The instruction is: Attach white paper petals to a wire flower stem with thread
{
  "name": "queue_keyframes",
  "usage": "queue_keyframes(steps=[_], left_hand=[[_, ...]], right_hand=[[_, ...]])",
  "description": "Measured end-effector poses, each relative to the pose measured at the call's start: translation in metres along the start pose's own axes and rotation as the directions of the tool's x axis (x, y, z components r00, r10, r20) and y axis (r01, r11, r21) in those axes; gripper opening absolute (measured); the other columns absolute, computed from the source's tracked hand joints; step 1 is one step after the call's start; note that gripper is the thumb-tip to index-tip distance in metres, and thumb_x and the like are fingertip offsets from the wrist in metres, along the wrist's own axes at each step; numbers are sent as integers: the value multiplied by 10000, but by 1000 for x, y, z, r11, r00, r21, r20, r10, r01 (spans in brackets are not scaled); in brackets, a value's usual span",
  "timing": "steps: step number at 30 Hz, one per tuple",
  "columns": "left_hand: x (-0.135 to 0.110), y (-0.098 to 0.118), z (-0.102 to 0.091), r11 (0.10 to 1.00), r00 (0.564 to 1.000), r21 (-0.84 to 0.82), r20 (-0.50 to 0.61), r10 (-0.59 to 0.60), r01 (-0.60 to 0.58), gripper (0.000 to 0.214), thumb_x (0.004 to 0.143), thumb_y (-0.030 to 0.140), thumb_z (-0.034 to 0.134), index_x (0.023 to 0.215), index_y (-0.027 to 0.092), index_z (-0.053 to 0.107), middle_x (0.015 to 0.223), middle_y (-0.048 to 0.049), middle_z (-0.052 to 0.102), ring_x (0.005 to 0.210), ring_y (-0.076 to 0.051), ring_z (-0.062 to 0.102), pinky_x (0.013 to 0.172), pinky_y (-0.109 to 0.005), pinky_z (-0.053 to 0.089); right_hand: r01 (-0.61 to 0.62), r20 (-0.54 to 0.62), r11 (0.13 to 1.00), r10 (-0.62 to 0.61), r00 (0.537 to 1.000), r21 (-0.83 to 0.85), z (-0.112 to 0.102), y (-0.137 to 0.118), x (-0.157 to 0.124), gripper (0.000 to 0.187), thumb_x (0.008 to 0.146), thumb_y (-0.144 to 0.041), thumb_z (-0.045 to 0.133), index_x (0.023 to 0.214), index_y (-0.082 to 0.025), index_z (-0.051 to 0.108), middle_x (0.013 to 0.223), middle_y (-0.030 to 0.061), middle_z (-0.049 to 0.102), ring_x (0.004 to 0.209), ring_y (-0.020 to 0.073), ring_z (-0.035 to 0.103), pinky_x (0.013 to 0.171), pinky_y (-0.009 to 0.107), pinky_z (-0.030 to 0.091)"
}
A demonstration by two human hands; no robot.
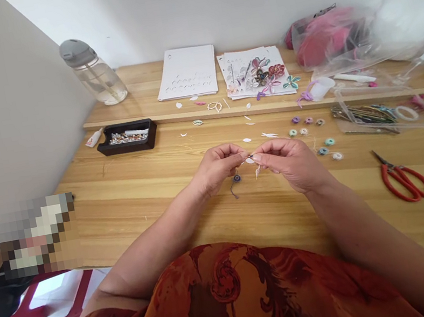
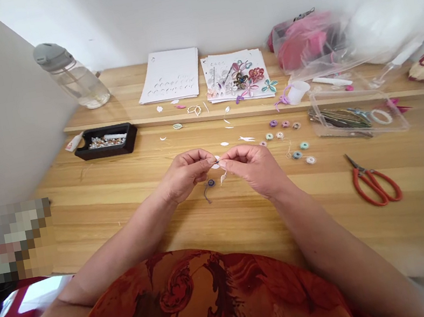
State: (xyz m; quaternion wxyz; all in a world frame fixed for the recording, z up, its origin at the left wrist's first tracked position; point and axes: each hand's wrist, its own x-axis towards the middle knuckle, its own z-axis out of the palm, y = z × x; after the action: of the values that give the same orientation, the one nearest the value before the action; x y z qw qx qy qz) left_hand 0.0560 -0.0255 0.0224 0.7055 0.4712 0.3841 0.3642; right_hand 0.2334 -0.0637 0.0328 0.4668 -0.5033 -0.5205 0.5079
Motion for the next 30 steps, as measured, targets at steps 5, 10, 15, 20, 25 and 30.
queue_keyframes(steps=[5, 10, 15, 20, 25, 30], left_hand=[[-1, -7, 8, 989, 999, -149, -45, -29, 22, 335, 612, 349, 859, 761, 131, 653, 627, 29, 537, 480, -27, 369, 442, -180, 256], [-1, -17, 15, 989, 986, -54, -104, 132, -138, 336, 664, 400, 837, 776, 138, 658, 636, 19, 596, 502, -44, 445, 479, -190, 348], [-1, -24, 16, 913, 921, 255, -143, 363, -320, 261, 755, 382, 764, 820, 137, 703, 756, -41, 698, 623, -96, 566, 578, -227, 444], [-3, -26, 16, 694, 802, 566, -93, 590, -445, 164, 820, 326, 709, 840, 166, 735, 700, -19, 666, 546, -81, 478, 536, -231, 397], [-5, -22, 12, 486, 714, 716, 27, 699, -502, 65, 839, 224, 672, 820, 174, 708, 664, -5, 626, 569, -93, 492, 586, -237, 415], [-6, -15, 7, 381, 701, 767, 124, 702, -517, 60, 841, 148, 619, 813, 172, 666, 691, -5, 615, 588, -97, 496, 603, -234, 409]], right_hand=[[-30, -90, 991, 42, 995, 128, 6, 1, 0, 217, 657, -360, 822, 700, -181, 708, 643, 14, 637, 555, 103, 485, 515, 265, 389], [-10, -183, 973, 53, 982, 231, 13, 4, 1, 223, 622, -347, 817, 639, -193, 658, 601, -4, 598, 531, 95, 459, 464, 240, 356], [4, -279, 981, 52, 959, 196, 18, 7, 2, 181, 632, -323, 783, 650, -190, 661, 573, -12, 585, 501, 92, 446, 448, 237, 341], [63, -352, 998, -60, 934, -2, 16, 13, 2, 133, 691, -309, 738, 696, -188, 683, 631, 5, 645, 552, 115, 522, 524, 255, 407], [134, -347, 938, -247, 905, -319, 14, 13, -3, 75, 740, -263, 700, 727, -189, 705, 662, 9, 673, 580, 135, 563, 560, 270, 434], [237, -232, 774, -442, 867, -588, 11, 11, -5, 53, 773, -194, 653, 750, -203, 699, 654, -5, 665, 592, 141, 580, 611, 281, 460]])
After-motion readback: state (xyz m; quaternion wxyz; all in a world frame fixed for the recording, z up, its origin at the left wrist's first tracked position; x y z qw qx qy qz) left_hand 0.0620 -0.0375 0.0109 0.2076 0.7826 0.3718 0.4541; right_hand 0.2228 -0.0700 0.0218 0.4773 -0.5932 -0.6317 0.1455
